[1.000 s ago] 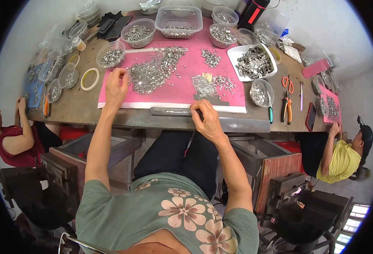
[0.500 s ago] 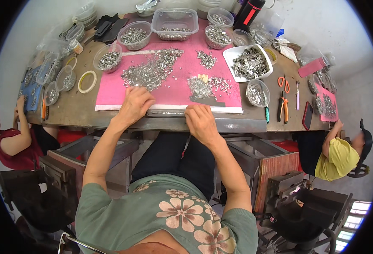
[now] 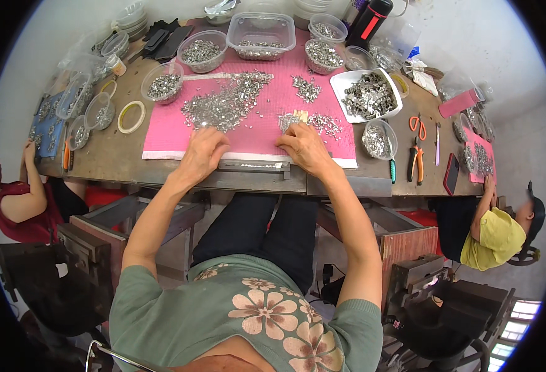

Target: The person arranges small metal pieces one by one into a grooved metal tool by hand, places the tool into a manual press, and rotates the handwheel to press them.

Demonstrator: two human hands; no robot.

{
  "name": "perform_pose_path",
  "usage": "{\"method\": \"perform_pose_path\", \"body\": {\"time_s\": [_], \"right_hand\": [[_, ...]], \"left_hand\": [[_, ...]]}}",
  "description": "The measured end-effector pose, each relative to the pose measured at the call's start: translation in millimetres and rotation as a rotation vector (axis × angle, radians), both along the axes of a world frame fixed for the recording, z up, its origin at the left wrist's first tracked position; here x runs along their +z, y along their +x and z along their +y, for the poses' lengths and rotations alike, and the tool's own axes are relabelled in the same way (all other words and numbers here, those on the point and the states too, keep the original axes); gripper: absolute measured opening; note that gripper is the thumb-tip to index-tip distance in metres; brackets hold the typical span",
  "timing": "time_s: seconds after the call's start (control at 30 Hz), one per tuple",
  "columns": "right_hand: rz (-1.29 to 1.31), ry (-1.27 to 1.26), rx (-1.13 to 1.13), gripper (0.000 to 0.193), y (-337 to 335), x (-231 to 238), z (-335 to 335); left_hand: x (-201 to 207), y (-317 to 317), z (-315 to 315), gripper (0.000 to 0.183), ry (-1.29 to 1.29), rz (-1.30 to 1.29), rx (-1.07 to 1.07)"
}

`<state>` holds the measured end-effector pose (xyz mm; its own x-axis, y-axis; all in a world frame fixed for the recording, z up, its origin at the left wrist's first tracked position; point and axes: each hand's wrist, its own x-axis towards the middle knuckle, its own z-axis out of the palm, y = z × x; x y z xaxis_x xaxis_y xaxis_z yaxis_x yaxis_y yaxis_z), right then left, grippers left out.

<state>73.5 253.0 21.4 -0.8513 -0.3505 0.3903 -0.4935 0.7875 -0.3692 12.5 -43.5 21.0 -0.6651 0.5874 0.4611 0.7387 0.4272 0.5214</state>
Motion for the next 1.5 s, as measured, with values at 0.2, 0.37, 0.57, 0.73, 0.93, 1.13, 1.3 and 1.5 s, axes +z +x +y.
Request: {"method": "perform_pose_path", "body": {"time_s": [0.2, 0.37, 0.57, 0.73, 0.93, 1.13, 1.3, 1.5], "right_hand": [[0.004, 0.067, 0.001, 0.01, -0.7, 0.6, -4.1], [0.11, 0.005, -0.1, 0.011, 9.4, -5.2, -16.2], [0.01, -0.407, -0.208, 0.007, 41.5, -3.2, -31.2], [-0.011, -0.443, -0.218, 0.008, 59.3, -0.7, -38.9], [0.047, -0.381, -0.148, 0.01, 61.1, -0.1, -45.2], [0.085, -0.183, -0.159, 0.015, 61.7, 3.5, -50.0], [0.11, -0.084, -0.16, 0.015, 58.5, 4.1, -51.9], [0.106, 0.06, -0.139, 0.012, 57.4, 12.4, -53.1]], "left_hand": [[9.7, 37.7, 22.2, 0.006, 0.27, -0.402, -0.013], [-1.3, 51.8, 29.5, 0.006, 0.291, -0.237, -0.03], [-9.7, 53.1, 37.8, 0.007, 0.272, -0.13, -0.041], [-9.0, 53.8, 39.1, 0.009, 0.252, -0.08, -0.047], [-11.9, 55.6, 40.5, 0.012, 0.193, 0.056, -0.031], [-8.9, 56.7, 38.0, 0.013, 0.163, 0.138, -0.031], [-17.3, 55.5, 36.1, 0.015, 0.197, 0.116, -0.038], [-19.4, 57.1, 35.2, 0.024, 0.233, 0.076, -0.024]]}}
